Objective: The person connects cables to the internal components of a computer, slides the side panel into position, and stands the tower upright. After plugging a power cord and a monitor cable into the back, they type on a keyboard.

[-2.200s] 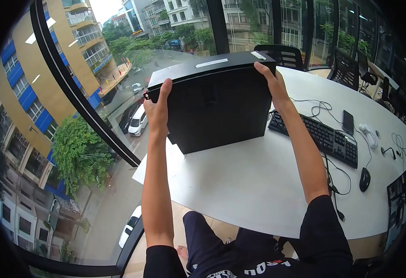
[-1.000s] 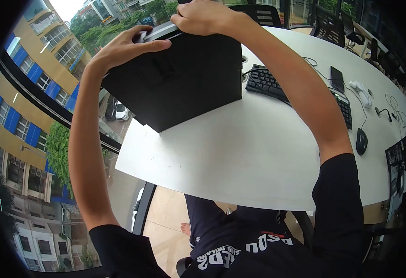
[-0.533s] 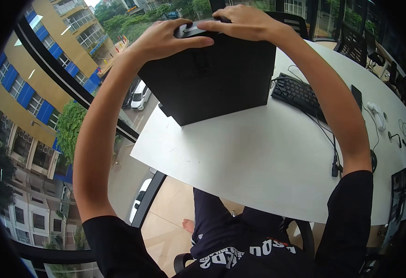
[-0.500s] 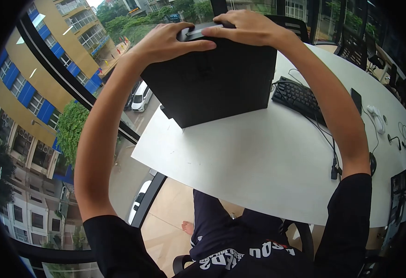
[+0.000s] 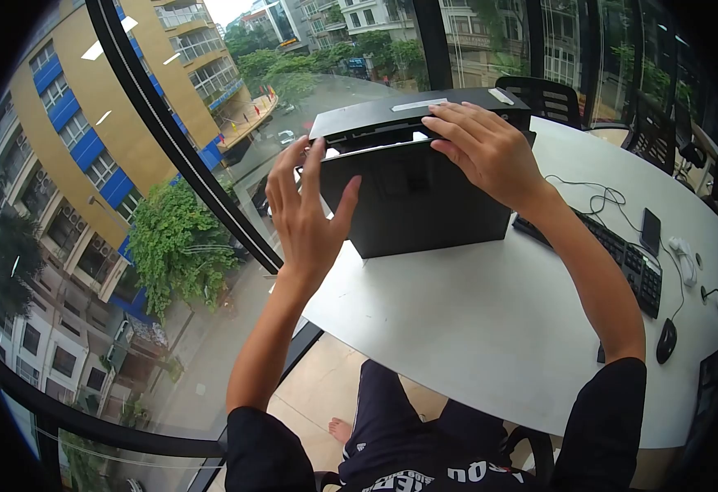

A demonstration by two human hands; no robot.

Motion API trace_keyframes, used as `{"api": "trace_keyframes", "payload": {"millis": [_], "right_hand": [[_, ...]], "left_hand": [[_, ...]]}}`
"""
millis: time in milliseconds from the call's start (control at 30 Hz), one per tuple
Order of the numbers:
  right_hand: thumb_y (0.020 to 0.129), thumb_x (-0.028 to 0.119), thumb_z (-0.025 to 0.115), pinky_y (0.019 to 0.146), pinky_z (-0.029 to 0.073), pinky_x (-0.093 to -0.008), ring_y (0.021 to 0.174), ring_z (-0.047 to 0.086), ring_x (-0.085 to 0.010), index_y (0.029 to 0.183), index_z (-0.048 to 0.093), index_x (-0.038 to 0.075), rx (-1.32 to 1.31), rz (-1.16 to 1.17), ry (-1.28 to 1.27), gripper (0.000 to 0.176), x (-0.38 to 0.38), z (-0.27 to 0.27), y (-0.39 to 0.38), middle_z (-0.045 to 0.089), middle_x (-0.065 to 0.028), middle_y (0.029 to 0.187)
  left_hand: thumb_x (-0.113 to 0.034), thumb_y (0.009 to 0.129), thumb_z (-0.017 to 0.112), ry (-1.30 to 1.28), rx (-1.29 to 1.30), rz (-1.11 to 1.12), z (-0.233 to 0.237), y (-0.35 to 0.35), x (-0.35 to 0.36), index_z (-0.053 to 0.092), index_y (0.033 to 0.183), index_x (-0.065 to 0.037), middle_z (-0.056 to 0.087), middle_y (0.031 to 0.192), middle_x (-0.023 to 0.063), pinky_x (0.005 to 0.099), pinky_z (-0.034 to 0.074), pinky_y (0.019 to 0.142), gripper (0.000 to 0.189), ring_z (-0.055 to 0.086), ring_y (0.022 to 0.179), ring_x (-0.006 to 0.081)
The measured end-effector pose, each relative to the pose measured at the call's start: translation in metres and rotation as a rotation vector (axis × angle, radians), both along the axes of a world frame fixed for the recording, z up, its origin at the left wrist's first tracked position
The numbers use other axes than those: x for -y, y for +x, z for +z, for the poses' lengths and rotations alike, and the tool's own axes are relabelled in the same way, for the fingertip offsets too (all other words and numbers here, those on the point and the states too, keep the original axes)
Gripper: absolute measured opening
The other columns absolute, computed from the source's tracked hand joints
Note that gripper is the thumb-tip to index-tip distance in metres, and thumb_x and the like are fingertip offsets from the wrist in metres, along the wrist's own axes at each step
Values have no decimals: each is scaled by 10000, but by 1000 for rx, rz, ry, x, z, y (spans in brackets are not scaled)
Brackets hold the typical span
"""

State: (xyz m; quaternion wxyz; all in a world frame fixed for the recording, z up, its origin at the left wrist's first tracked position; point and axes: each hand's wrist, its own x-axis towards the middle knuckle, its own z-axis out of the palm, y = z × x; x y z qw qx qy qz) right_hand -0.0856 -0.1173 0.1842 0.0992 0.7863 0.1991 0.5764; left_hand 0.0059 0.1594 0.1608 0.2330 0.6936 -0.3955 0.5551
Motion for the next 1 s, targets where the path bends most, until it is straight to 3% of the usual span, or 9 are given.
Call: {"api": "trace_keyframes", "payload": {"millis": [67, 167, 300, 433, 533, 633, 667, 800, 1000], "right_hand": [[979, 220, 739, 1053, 582, -402, 1195, 719, -263, 1194, 725, 109, -24, -12, -4, 243, 6, 0, 2, 754, -86, 1271], [972, 151, 728, 1080, 575, -402, 1242, 700, -264, 1221, 720, 115, -58, -25, -12, 252, 16, -2, 5, 745, -89, 1301], [962, 78, 711, 1084, 573, -398, 1255, 693, -266, 1220, 727, 109, -70, -31, -1, 260, 14, -1, 2, 738, -82, 1320], [960, 73, 715, 1043, 583, -403, 1204, 713, -273, 1237, 732, 102, -95, 14, 45, 279, 14, 1, 0, 740, -75, 1314], [964, 247, 763, 1004, 580, -420, 1160, 721, -308, 1278, 715, 90, -283, 90, 208, 354, 14, 13, 0, 744, -106, 1290], [931, 489, 780, 983, 575, -422, 1134, 719, -357, 1351, 676, 68, -454, 3, 392, 603, 2, 38, 6, 746, -160, 1254], [856, 730, 736, 1054, 536, -460, 1234, 665, -399, 1437, 602, -2, -603, -110, 411, 944, 6, 47, 13, 700, -242, 1310], [782, 824, 725, 1187, 432, -465, 1428, 518, -414, 1470, 526, -124, -873, -202, 369, 1189, 27, 65, 37, 531, -311, 1519], [787, 808, 733, 1172, 437, -468, 1397, 537, -403, 1445, 551, -120, -960, -238, 335, 1152, 29, 77, 43, 563, -282, 1484]], "left_hand": [[-293, 888, 869, -192, -116, -90, 1, 11, -3, 559, 1467, -15, 565, 1444, 177, 453, 425, 1144, 713, 550, 1353, 334], [-367, 915, 853, -406, -625, -359, -11, 43, -10, 491, 1500, 38, 559, 1460, 205, 441, 396, 1187, 798, 523, 1396, 311], [-460, 881, 865, -388, -1016, -744, -34, 93, -5, 463, 1538, 13, 575, 1452, 196, 410, 374, 1198, 905, 530, 1393, 284], [-454, 874, 866, -385, -1171, -927, -27, 97, 8, 428, 1574, -3, 570, 1464, 156, 387, 365, 1199, 941, 519, 1397, 259], [-476, 885, 841, -348, -1212, -1015, -28, 115, 17, 426, 1582, -14, 581, 1444, 132, 375, 378, 1179, 933, 532, 1359, 236], [-504, 898, 811, -399, -1254, -1069, -24, 111, 30, 463, 1561, -14, 602, 1407, 124, 371, 391, 1157, 895, 547, 1316, 221], [-513, 901, 802, -408, -1234, -1049, -20, 101, 31, 481, 1549, -12, 609, 1391, 124, 370, 395, 1151, 880, 553, 1303, 220], [-487, 917, 798, -422, -1184, -990, -20, 101, 33, 517, 1529, 8, 638, 1357, 117, 348, 424, 1115, 836, 579, 1263, 200], [-467, 941, 795, -401, -1049, -877, -23, 106, 34, 551, 1508, 31, 696, 1251, 92, 299, 478, 1011, 793, 628, 1136, 156]]}}
